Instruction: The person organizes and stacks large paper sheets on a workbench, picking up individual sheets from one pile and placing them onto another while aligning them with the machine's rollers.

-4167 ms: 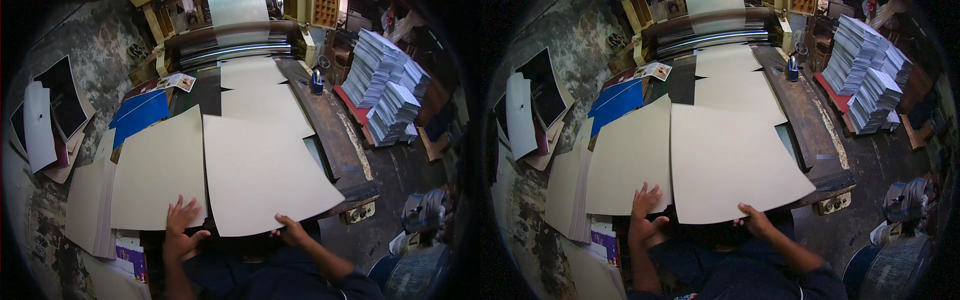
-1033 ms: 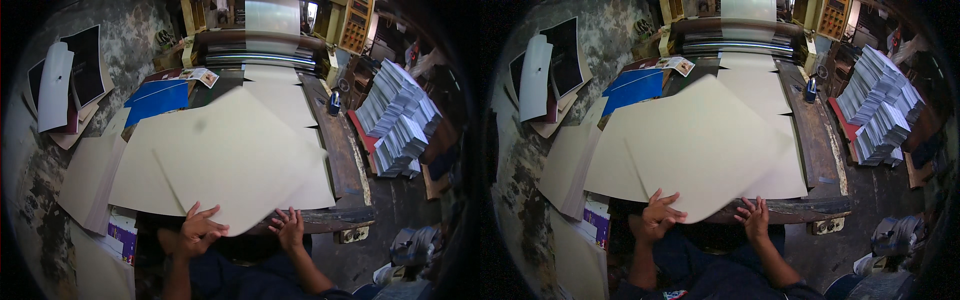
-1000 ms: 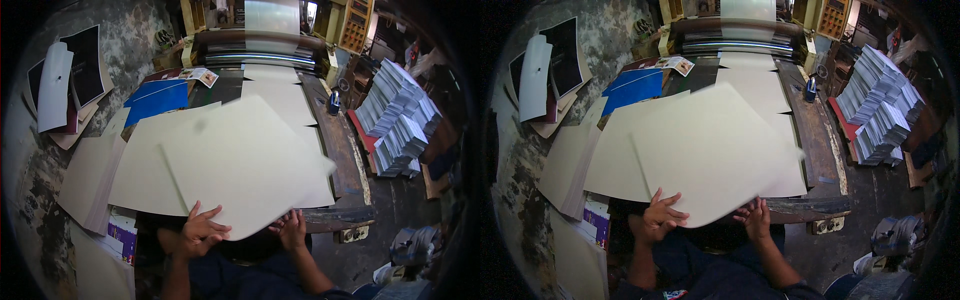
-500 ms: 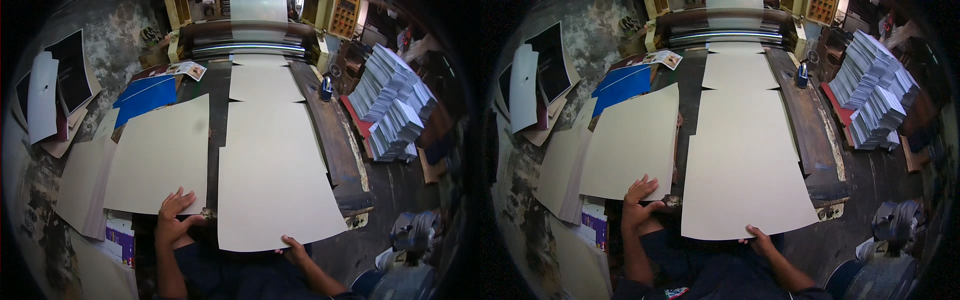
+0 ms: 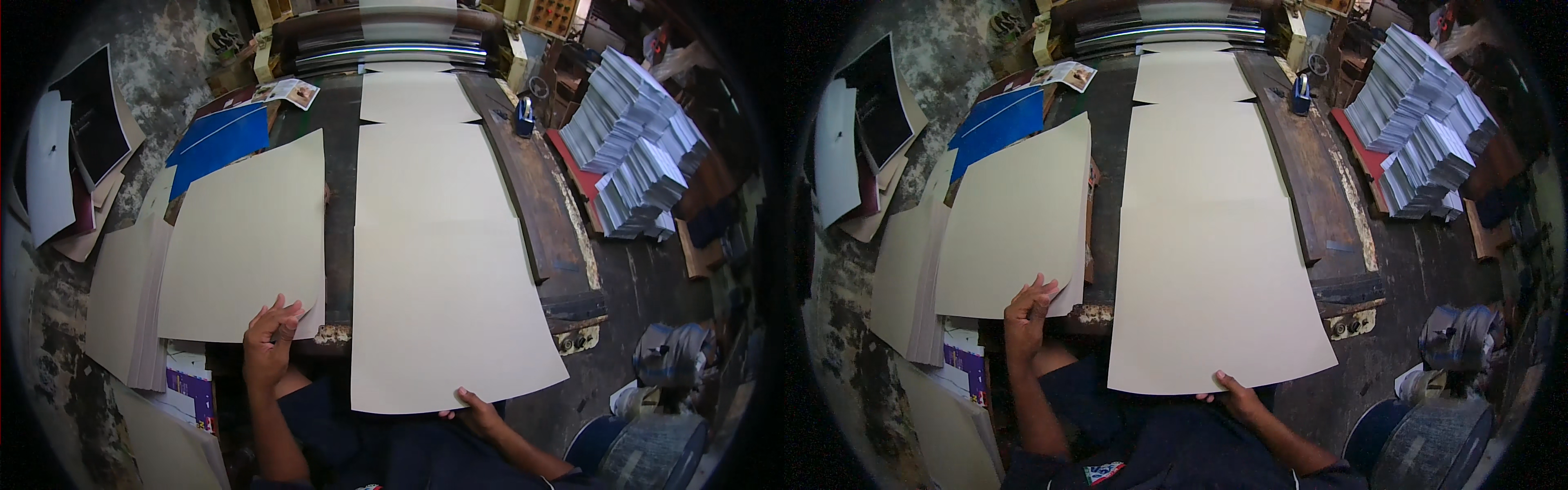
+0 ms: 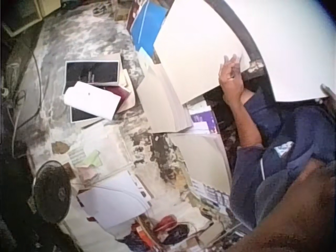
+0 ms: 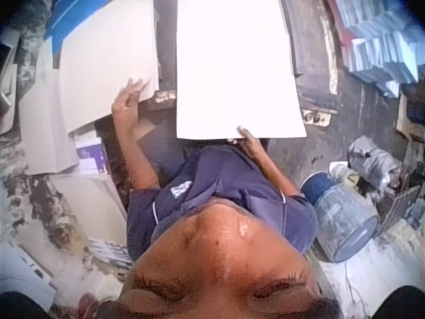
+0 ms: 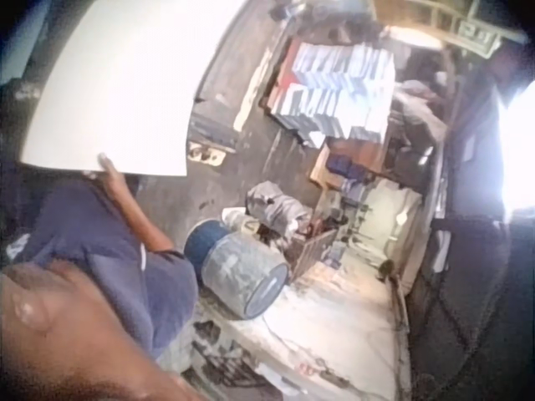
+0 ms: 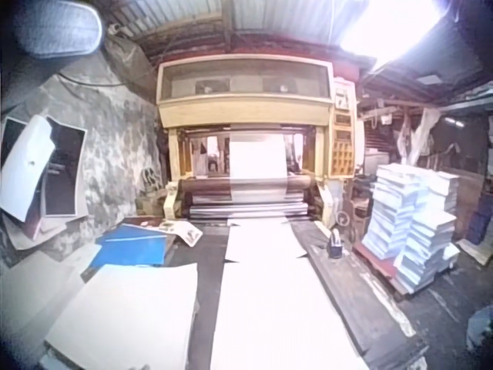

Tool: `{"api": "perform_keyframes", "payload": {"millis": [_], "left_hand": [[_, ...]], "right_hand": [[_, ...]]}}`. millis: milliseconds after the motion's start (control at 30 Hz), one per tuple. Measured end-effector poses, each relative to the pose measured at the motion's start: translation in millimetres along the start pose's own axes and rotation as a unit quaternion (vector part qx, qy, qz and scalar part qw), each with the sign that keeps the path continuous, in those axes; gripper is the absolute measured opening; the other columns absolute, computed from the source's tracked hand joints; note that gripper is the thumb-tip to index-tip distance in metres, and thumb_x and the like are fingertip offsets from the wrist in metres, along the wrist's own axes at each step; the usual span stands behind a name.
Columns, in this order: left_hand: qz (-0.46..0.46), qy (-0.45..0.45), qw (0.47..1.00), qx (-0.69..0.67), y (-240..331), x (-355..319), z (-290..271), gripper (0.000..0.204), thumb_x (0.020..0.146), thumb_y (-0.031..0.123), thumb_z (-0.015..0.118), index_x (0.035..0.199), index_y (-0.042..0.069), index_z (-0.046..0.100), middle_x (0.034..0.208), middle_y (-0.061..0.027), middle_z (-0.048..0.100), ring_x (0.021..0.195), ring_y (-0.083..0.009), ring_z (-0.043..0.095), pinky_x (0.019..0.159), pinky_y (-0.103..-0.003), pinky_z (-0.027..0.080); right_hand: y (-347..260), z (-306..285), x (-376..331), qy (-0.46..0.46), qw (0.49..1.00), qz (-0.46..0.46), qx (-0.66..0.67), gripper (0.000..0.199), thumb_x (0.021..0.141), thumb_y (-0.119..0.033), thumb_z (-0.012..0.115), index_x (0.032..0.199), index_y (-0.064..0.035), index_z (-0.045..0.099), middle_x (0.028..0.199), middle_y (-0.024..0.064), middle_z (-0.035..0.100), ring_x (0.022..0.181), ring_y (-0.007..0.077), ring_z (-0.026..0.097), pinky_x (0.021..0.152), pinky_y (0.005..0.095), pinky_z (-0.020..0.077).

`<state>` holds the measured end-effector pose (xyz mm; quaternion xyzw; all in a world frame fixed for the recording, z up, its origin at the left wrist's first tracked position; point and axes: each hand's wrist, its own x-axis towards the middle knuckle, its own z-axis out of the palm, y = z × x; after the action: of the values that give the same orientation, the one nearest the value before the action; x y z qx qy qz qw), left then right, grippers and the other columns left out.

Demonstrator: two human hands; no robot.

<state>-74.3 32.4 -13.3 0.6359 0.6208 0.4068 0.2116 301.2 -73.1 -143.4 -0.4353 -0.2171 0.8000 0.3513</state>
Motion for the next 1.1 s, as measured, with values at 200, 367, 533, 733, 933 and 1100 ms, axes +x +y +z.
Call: {"api": "perform_keyframes", "payload": {"millis": [200, 367, 533, 733, 933, 1100], "left_hand": [[-0.024, 0.062, 0.998, 0.016, 0.3, -1.6, 11.9, 0.040, 0.100, 0.033, 0.052, 0.116, -0.001, 0.066, 0.101, -0.0077, 0.074, 0.108, -0.0265, 0.064, 0.109, -0.041, 0.034], [-0.079, 0.089, 0.993, 0.028, 9.6, -0.7, 18.8, 0.042, 0.101, 0.033, 0.051, 0.119, -0.003, 0.064, 0.098, -0.0095, 0.074, 0.099, -0.0255, 0.063, 0.108, -0.040, 0.036], [-0.085, 0.091, 0.992, 0.036, 10.1, -3.4, 18.9, 0.043, 0.100, 0.034, 0.053, 0.120, -0.003, 0.064, 0.098, -0.0090, 0.074, 0.097, -0.0252, 0.063, 0.107, -0.040, 0.037], [-0.055, 0.093, 0.993, 0.037, 9.0, -3.6, 20.6, 0.036, 0.097, 0.030, 0.060, 0.111, -0.001, 0.069, 0.106, -0.0160, 0.071, 0.097, -0.0221, 0.063, 0.093, -0.035, 0.046], [-0.036, 0.071, 0.994, 0.078, 13.1, -5.3, 16.2, 0.030, 0.093, 0.030, 0.065, 0.104, 0.003, 0.071, 0.110, -0.0151, 0.071, 0.119, -0.0292, 0.060, 0.106, -0.043, 0.037], [-0.031, 0.041, 0.996, 0.077, 17.7, -6.3, 14.8, 0.030, 0.094, 0.031, 0.063, 0.107, 0.004, 0.071, 0.110, -0.0143, 0.070, 0.127, -0.0299, 0.054, 0.112, -0.046, 0.031]], "right_hand": [[-2.5, 3.1, 7.3, 0.007, 0.999, -0.001, 0.034, 0.045, 0.097, -0.038, 0.053, 0.118, 0.0022, 0.052, 0.102, 0.0178, 0.063, 0.091, 0.0267, 0.064, 0.075, 0.0350, 0.0466], [-14.8, 4.7, 30.0, 0.019, 0.996, -0.022, 0.081, 0.047, 0.097, -0.039, 0.052, 0.121, 0.0012, 0.049, 0.103, 0.0168, 0.061, 0.090, 0.0259, 0.061, 0.075, 0.0360, 0.0462], [-30.2, 8.1, 62.4, 0.029, 0.993, -0.060, 0.100, 0.050, 0.099, -0.043, 0.045, 0.121, 0.0019, 0.048, 0.103, 0.0174, 0.060, 0.090, 0.0245, 0.060, 0.077, 0.0362, 0.0456], [-29.8, 9.5, 90.8, 0.061, 0.987, -0.119, 0.090, 0.045, 0.101, -0.041, 0.041, 0.119, -0.0002, 0.049, 0.105, 0.0160, 0.063, 0.083, 0.0196, 0.060, 0.080, 0.0383, 0.0482], [-27.4, 19.7, 94.7, 0.102, 0.972, -0.186, 0.103, 0.050, 0.101, -0.034, 0.043, 0.140, -0.0048, 0.031, 0.120, 0.0169, 0.059, 0.086, 0.0201, 0.063, 0.081, 0.0382, 0.0524], [-24.5, 17.2, 95.9, 0.114, 0.961, -0.244, 0.066, 0.059, 0.100, -0.027, 0.046, 0.150, -0.0073, 0.021, 0.127, 0.0166, 0.057, 0.094, 0.0209, 0.063, 0.085, 0.0380, 0.0531]]}}
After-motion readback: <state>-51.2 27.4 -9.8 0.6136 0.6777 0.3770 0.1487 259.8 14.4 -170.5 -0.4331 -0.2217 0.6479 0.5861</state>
